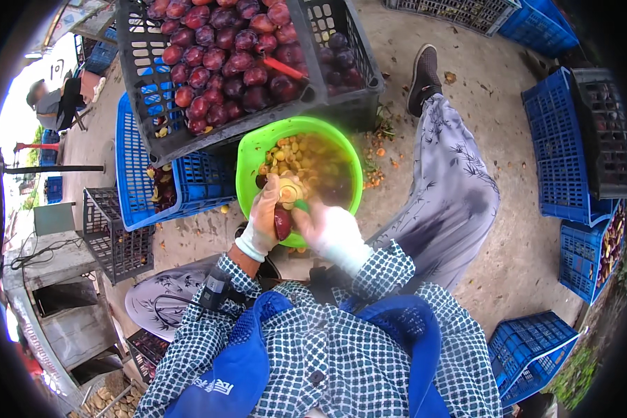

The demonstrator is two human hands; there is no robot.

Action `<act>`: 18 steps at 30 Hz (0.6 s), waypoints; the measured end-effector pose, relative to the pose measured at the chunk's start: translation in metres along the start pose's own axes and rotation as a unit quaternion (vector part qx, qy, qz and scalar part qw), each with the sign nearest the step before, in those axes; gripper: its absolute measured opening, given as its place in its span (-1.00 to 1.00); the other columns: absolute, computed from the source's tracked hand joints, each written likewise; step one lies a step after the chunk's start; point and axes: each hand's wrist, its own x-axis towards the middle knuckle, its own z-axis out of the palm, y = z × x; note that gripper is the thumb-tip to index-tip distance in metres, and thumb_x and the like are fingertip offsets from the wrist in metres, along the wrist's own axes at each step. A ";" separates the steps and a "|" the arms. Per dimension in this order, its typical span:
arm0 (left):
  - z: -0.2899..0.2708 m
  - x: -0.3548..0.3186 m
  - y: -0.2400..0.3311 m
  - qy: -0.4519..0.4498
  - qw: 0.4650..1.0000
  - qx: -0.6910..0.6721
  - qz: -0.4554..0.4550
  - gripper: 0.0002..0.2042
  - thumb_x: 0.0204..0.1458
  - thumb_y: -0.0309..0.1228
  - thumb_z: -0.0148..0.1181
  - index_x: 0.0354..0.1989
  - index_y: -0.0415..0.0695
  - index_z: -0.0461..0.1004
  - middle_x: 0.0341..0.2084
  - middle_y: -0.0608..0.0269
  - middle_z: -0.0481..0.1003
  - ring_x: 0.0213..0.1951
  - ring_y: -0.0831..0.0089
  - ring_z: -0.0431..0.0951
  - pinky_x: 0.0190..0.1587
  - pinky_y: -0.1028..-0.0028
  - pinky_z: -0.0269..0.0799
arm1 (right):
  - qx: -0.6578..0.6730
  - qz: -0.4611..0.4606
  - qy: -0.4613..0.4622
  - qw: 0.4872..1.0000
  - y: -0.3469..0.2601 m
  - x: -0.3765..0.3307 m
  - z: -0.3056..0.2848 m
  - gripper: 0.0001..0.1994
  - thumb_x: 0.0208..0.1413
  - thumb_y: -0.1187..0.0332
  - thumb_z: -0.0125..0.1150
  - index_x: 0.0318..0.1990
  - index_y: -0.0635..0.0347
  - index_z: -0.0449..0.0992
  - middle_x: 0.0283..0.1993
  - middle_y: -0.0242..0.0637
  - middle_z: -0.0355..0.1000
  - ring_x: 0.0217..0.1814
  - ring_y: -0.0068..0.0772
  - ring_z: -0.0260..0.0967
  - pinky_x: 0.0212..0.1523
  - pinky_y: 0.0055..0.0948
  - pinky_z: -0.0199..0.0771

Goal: The person is peeling and cutting plums into a bucket.

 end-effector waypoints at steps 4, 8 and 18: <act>0.003 -0.001 0.002 0.000 1.000 0.012 0.008 -0.32 0.58 0.18 -0.09 0.36 -0.31 0.39 0.13 0.12 0.59 0.17 0.33 0.62 0.36 0.32 0.51 | 0.017 -0.009 -0.013 1.000 -0.001 0.001 0.000 -0.59 0.43 -0.03 0.28 -0.05 0.22 0.63 -0.40 0.17 0.62 -0.33 0.35 0.65 -0.24 0.23 0.65; 0.013 -0.007 0.009 0.007 0.998 0.049 0.038 -0.30 0.58 0.22 -0.11 0.22 -0.31 0.52 -0.03 0.12 0.66 0.02 0.38 0.66 0.20 0.35 0.59 | 0.037 -0.014 -0.014 0.999 0.000 0.001 0.000 -0.58 0.43 -0.01 0.27 -0.13 0.25 0.65 -0.40 0.16 0.62 -0.35 0.34 0.64 -0.26 0.20 0.64; 0.001 -0.009 0.016 -0.043 0.981 0.190 0.009 -0.22 0.53 0.35 -0.18 0.11 -0.27 0.57 -0.12 0.16 0.66 -0.05 0.43 0.65 0.10 0.42 0.57 | 0.259 0.062 -0.259 0.929 0.002 0.009 -0.026 -0.51 0.57 -0.06 0.05 -0.08 0.25 0.62 -0.51 -0.27 0.44 -0.54 -0.27 0.43 -0.49 -0.29 0.43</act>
